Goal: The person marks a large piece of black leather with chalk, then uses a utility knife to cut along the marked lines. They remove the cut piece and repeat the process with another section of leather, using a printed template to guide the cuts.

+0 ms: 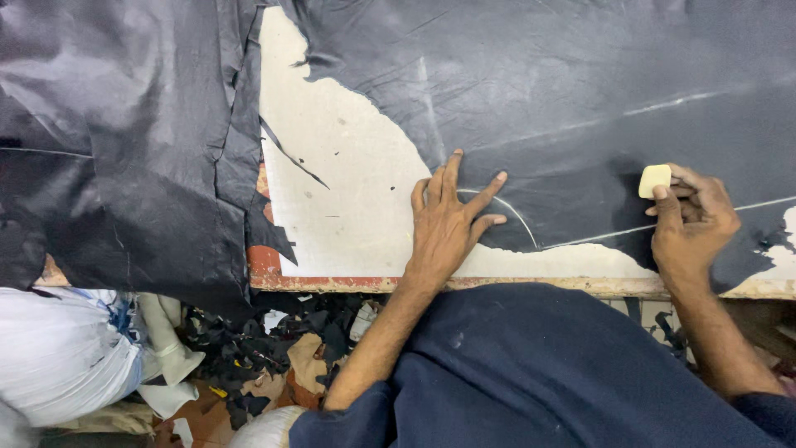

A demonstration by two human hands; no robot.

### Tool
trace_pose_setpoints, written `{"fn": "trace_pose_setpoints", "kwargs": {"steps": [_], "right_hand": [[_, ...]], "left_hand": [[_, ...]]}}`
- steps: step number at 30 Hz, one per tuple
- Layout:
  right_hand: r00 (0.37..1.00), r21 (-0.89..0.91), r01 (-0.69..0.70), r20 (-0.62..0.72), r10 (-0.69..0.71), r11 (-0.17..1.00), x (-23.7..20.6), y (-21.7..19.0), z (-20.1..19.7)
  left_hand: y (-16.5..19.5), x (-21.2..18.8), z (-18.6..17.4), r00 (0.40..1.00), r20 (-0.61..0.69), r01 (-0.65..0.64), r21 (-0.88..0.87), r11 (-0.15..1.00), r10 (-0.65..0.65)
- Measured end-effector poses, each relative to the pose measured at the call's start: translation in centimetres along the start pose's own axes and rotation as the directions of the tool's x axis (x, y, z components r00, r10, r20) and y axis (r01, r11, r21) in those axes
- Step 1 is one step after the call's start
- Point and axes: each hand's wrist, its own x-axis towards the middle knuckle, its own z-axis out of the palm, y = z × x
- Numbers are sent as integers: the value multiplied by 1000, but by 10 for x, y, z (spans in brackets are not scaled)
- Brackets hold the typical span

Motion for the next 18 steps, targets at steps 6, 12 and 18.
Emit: {"fn": "trace_pose_setpoints", "kwargs": {"steps": [6, 12, 18], "right_hand": [[1000, -9, -15, 8, 15, 1000, -6, -2, -2], [1000, 27, -21, -7, 21, 999, -6, -16, 0], [993, 159, -111, 62, 102, 981, 7, -39, -1]], "left_hand": [[-8, 20, 10, 989, -140, 80, 208, 975, -51], [-15, 28, 8, 985, -148, 94, 69, 993, -83], [-56, 14, -19, 994, -39, 68, -476, 877, -98]]}}
